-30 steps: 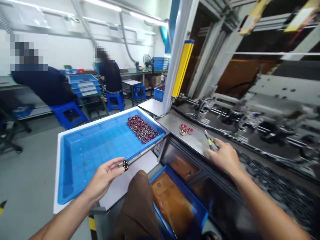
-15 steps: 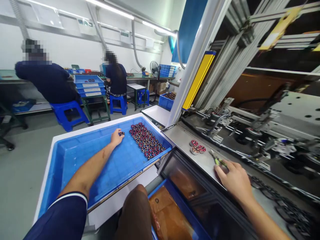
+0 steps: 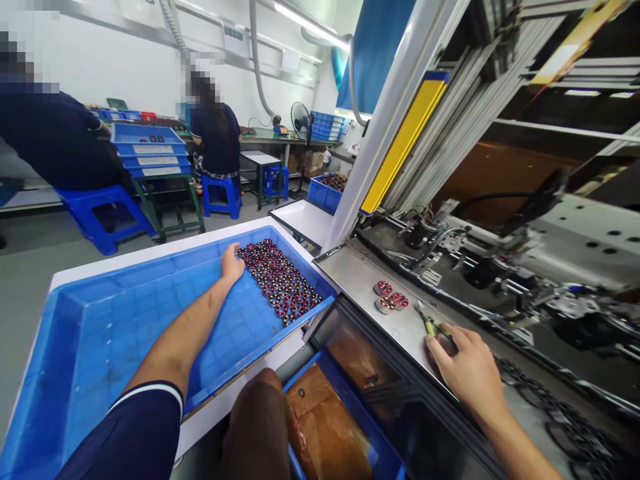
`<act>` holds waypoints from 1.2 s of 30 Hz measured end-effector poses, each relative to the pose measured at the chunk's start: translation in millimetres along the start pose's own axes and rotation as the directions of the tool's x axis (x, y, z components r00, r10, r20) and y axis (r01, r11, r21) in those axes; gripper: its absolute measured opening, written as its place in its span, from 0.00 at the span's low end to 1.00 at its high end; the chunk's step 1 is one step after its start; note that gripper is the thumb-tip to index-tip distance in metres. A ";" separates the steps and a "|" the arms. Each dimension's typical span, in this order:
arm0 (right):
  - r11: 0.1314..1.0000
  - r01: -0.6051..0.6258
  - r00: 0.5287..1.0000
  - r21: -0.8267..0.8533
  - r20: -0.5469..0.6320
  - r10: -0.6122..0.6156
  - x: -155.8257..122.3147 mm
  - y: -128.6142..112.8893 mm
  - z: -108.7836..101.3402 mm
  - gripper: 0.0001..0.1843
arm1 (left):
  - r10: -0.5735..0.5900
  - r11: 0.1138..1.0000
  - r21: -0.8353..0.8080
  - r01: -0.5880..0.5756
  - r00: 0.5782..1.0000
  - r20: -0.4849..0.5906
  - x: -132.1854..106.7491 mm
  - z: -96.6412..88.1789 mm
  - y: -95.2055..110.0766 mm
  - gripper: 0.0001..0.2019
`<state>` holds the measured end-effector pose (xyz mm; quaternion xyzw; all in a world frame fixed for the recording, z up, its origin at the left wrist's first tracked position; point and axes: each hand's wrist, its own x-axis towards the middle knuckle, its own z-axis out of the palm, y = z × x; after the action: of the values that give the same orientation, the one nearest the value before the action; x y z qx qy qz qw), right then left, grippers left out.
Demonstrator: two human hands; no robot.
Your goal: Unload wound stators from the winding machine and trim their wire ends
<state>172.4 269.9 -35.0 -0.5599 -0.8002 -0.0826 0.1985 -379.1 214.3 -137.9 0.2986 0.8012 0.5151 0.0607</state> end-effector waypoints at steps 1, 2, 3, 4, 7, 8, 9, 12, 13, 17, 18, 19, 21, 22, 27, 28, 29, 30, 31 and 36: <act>1.000 -0.004 1.000 0.002 0.000 0.004 0.0 -0.4 -0.5 0.34 | -0.006 1.000 -0.011 0.005 1.000 -0.005 -0.3 1.0 0.4 0.18; 1.000 -0.009 1.000 0.004 0.000 0.009 0.0 -0.8 -1.0 0.34 | -0.012 1.000 -0.021 0.012 1.000 -0.008 -0.6 1.5 0.9 0.18; 1.000 -0.013 1.000 0.004 0.001 0.013 0.0 -1.3 -1.5 0.34 | -0.020 0.999 -0.030 0.020 1.000 -0.009 -1.0 1.8 1.7 0.18; 1.000 -0.016 1.000 0.004 0.004 0.016 0.0 -1.9 -2.0 0.34 | -0.029 0.999 -0.037 0.028 1.000 -0.011 -1.4 1.8 2.7 0.18; 1.000 -0.018 1.000 0.005 0.011 0.018 -0.1 -3.5 -3.3 0.32 | -0.068 0.997 -0.044 0.067 0.997 -0.033 -3.0 0.6 7.4 0.18; 1.000 -0.017 1.000 0.008 0.013 0.017 -0.2 -4.0 -3.5 0.32 | -0.084 0.996 -0.043 0.082 0.996 -0.043 -3.8 -0.5 9.4 0.18; 1.000 -0.018 1.000 0.012 0.014 0.017 -0.2 -4.5 -3.7 0.31 | -0.098 0.995 -0.040 0.096 0.994 -0.050 -4.7 -2.2 11.7 0.18; 0.999 -0.025 1.000 0.023 0.017 0.025 -0.2 -7.2 -4.2 0.31 | -0.115 0.993 -0.028 0.114 0.992 -0.053 -9.2 -12.0 23.6 0.18; 0.999 -0.034 0.999 0.024 0.018 0.034 -0.5 -8.6 -4.7 0.30 | -0.106 0.994 -0.023 0.105 0.993 -0.052 -11.7 -16.4 30.8 0.18; 0.997 -0.077 0.997 0.013 0.025 0.077 -3.8 -17.6 -9.7 0.26 | 0.053 0.998 -0.032 -0.053 0.999 -0.001 -30.5 -27.7 85.3 0.19; 0.996 -0.083 0.996 0.009 0.029 0.083 -5.0 -20.3 -11.5 0.25 | 0.124 0.991 -0.050 -0.122 0.991 0.038 -39.0 -26.6 104.8 0.20; 0.996 -0.089 0.995 0.005 0.034 0.089 -6.1 -22.8 -13.4 0.24 | 0.203 0.978 -0.075 -0.197 0.975 0.091 -49.7 -23.5 125.4 0.20; 0.995 -0.104 0.994 0.000 0.042 0.104 -8.1 -27.2 -17.1 0.22 | 0.354 0.934 -0.133 -0.331 0.907 0.229 -78.4 -11.8 166.5 0.18; 0.994 -0.113 0.993 -0.001 0.046 0.113 -9.0 -28.9 -19.0 0.21 | 0.416 0.909 -0.161 -0.384 0.856 0.308 -96.0 -3.5 184.9 0.15; 0.991 -0.130 0.989 0.012 0.068 0.129 -14.1 -33.0 -27.0 0.17 | 0.503 0.850 -0.214 -0.481 0.620 0.602 -186.2 49.2 236.7 0.11; 0.992 -0.127 0.989 0.015 0.072 0.126 -15.0 -33.1 -28.2 0.17 | 0.490 0.855 -0.208 -0.475 0.609 0.624 -199.2 58.9 239.9 0.13; 0.992 -0.124 0.989 0.018 0.077 0.123 -15.8 -33.0 -29.1 0.17 | 0.474 0.863 -0.197 -0.465 0.610 0.635 -209.7 67.4 241.8 0.14; 0.992 -0.121 0.990 0.020 0.081 0.119 -16.4 -32.7 -29.9 0.17 | 0.458 0.872 -0.185 -0.452 0.623 0.635 -218.0 74.6 243.2 0.15; 0.993 -0.118 0.990 0.023 0.086 0.116 -16.9 -32.3 -30.5 0.16 | 0.441 0.882 -0.172 -0.439 0.643 0.626 -224.4 80.4 244.2 0.16; 0.996 -0.071 0.993 0.053 0.103 0.066 -19.0 -30.2 -33.3 0.17 | 0.393 0.914 -0.125 -0.385 0.766 0.508 -244.2 92.9 249.0 0.18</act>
<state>157.4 230.9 -9.8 -0.5847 -0.7915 -0.0246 0.1763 -39.1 228.0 -17.7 0.5861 0.6711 0.4208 0.1704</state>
